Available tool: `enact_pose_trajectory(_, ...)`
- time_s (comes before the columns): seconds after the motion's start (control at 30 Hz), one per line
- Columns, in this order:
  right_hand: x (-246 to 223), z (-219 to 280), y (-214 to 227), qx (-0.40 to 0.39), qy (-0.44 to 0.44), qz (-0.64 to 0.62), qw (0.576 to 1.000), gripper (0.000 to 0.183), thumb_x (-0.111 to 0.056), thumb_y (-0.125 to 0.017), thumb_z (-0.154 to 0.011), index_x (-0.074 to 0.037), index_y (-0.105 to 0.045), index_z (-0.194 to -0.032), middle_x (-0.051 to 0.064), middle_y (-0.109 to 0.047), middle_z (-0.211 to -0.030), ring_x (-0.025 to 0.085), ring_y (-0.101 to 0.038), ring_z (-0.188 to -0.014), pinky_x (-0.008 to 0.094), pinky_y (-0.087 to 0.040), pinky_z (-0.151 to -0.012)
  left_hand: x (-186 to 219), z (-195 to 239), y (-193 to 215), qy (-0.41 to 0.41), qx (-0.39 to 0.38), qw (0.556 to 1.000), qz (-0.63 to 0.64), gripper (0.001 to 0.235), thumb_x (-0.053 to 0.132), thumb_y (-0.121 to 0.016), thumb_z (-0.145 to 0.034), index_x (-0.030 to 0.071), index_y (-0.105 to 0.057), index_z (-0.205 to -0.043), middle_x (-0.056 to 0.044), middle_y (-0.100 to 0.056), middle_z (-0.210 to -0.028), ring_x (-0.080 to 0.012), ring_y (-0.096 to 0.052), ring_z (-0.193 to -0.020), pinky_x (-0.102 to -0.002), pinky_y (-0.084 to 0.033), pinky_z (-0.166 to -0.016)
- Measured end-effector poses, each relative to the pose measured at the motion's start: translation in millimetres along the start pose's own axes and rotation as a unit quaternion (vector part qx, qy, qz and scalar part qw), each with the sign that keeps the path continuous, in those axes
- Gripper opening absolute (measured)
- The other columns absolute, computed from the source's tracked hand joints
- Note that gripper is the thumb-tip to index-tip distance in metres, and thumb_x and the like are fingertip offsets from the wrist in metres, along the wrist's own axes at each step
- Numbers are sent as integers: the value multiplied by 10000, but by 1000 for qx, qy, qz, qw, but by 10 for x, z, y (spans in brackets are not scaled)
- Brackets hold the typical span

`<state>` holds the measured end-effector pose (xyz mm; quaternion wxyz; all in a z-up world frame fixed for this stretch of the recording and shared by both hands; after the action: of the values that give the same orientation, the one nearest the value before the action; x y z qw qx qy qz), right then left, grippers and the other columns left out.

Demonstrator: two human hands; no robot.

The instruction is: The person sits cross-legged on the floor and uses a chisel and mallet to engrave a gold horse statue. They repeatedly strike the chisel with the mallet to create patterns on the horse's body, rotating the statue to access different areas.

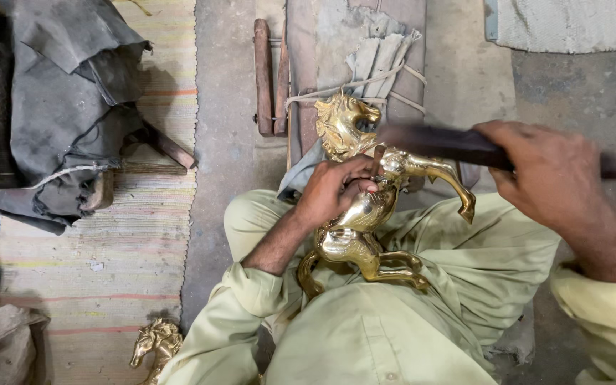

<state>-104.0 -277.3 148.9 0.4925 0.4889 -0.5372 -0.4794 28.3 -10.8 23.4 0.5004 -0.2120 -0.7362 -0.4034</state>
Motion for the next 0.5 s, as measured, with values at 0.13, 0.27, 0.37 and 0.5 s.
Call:
enact_pose_trajectory(0.13,-85,-340,235,-115,-2,85,990,371,-183,-726,-942,-205,-651,-1305,18,-718,-776,158,-679,-584,323,-539,-564,-62,51,-101,27,37,999,20,264,12,-713,-942,33,-647,-1196,-117,-812,-1019,-204,-819,-979,-328,-662,-887)
enact_pose_trajectory(0.27,-252,-591,428,-103,37,144,983,445,-192,-757,-868,-226,-637,-1295,3,-719,-781,166,-690,-605,342,-545,-570,-87,100,-191,75,92,993,8,259,82,-766,-925,33,-640,-1145,-123,-801,-970,-215,-802,-876,-345,-651,-825)
enact_pose_trajectory(0.37,-348,-770,521,-97,68,124,985,502,-185,-794,-765,-220,-644,-1242,10,-724,-793,207,-704,-640,377,-561,-576,-65,199,-232,78,138,987,40,209,87,-768,-917,34,-625,-1060,-103,-800,-939,-187,-804,-880,-339,-663,-810)
enact_pose_trajectory(0.5,-514,-880,538,-64,120,165,977,521,-174,-767,-797,-198,-636,-1300,16,-722,-846,193,-717,-652,345,-573,-557,-82,255,-262,127,163,977,51,241,111,-802,-911,31,-600,-1016,-89,-784,-874,-154,-782,-803,-303,-654,-726)
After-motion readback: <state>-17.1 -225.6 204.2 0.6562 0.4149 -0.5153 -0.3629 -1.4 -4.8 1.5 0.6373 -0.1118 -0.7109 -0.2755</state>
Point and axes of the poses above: each hand's wrist, its own z-axis away from the middle knuckle, its own y-axis out of the back of the hand, x = y × z, the point moved 1 cm from there along -z, towards the middle knuckle
